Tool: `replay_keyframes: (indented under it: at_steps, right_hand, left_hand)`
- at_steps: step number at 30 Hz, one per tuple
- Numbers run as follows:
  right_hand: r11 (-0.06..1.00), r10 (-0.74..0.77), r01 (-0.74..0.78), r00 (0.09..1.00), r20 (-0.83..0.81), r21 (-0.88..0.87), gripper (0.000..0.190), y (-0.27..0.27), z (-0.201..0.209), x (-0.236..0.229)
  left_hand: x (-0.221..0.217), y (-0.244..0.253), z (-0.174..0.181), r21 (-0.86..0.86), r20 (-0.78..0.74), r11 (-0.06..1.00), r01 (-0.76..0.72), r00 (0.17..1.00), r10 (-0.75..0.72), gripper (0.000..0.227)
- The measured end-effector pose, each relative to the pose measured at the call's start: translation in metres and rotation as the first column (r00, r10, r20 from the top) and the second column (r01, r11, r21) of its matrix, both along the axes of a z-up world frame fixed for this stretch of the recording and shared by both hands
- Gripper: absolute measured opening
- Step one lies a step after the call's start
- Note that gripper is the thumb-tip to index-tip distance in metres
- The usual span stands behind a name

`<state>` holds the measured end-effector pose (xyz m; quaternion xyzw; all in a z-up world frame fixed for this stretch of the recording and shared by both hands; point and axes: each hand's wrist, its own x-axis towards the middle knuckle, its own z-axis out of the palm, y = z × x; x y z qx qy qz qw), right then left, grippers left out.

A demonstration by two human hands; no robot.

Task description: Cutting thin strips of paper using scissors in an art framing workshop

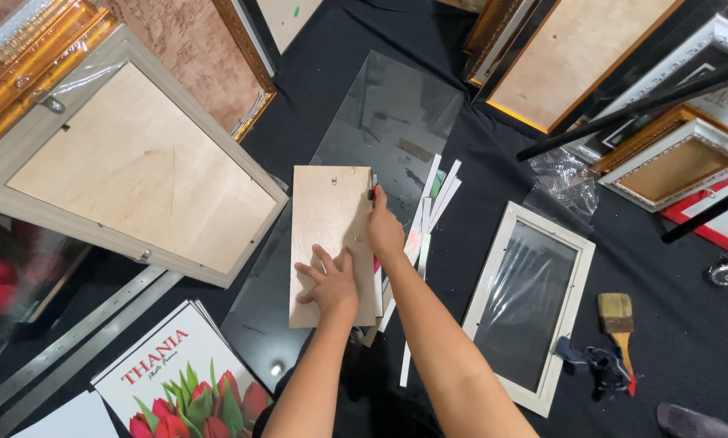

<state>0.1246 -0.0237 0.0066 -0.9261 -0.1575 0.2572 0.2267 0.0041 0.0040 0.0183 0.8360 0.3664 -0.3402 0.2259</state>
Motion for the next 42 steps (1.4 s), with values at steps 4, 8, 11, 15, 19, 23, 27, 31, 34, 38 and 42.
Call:
replay_keyframes:
  at_steps: [4,8,11,15,19,23,27,31,34,38,42]
  right_hand:
    - [0.997,0.033,-0.032,0.999,0.027,-0.064,0.058,-0.015,0.018,-0.035]
    - [0.994,0.069,-0.076,0.993,-0.095,-0.082,0.062,-0.054,0.036,-0.086]
    - [0.998,0.024,-0.032,0.992,-0.126,-0.061,0.060,-0.075,0.040,-0.100]
    - [0.984,-0.163,0.162,0.987,0.003,0.076,0.056,-0.067,0.054,-0.066]
    - [0.983,-0.161,0.157,0.986,0.041,0.092,0.065,-0.045,0.002,-0.001]
    - [0.996,-0.084,0.083,0.996,0.036,0.028,0.084,-0.031,-0.016,0.024]
    - [0.998,-0.068,0.068,0.997,0.041,0.010,0.078,-0.034,-0.035,0.026]
    - [0.996,-0.081,0.081,0.997,-0.004,0.023,0.083,-0.032,-0.009,0.018]
    - [0.999,-0.053,0.053,0.997,0.051,-0.007,0.075,-0.031,-0.026,0.020]
    - [0.992,-0.101,0.100,0.995,0.013,0.071,0.057,-0.028,-0.031,0.023]
    - [0.998,-0.011,0.010,1.000,0.010,0.065,0.058,-0.014,-0.024,0.013]
  left_hand:
    - [0.001,0.001,-0.007,0.009,0.006,1.000,-0.004,1.000,0.004,0.117]
    - [0.000,0.001,-0.014,0.024,0.018,1.000,-0.001,1.000,0.001,0.118]
    - [0.000,-0.001,-0.011,0.032,0.022,0.999,0.003,1.000,-0.003,0.118]
    - [-0.004,-0.001,-0.008,0.039,0.059,0.999,-0.003,0.998,0.001,0.117]
    - [-0.001,0.000,-0.002,0.042,0.046,0.999,-0.006,0.999,0.004,0.113]
    - [0.006,0.002,-0.012,0.054,0.015,0.998,-0.013,1.000,0.012,0.115]
    - [0.003,-0.001,-0.014,0.067,0.002,0.998,-0.006,1.000,0.006,0.116]
    - [0.004,0.000,-0.005,0.042,0.000,0.999,-0.019,1.000,0.019,0.113]
    - [0.003,0.000,-0.003,0.051,0.008,0.999,-0.015,1.000,0.015,0.113]
    - [0.003,0.000,0.002,0.039,-0.005,0.999,-0.012,1.000,0.012,0.114]
    - [0.003,0.001,0.008,0.014,0.001,1.000,-0.017,1.000,0.017,0.106]
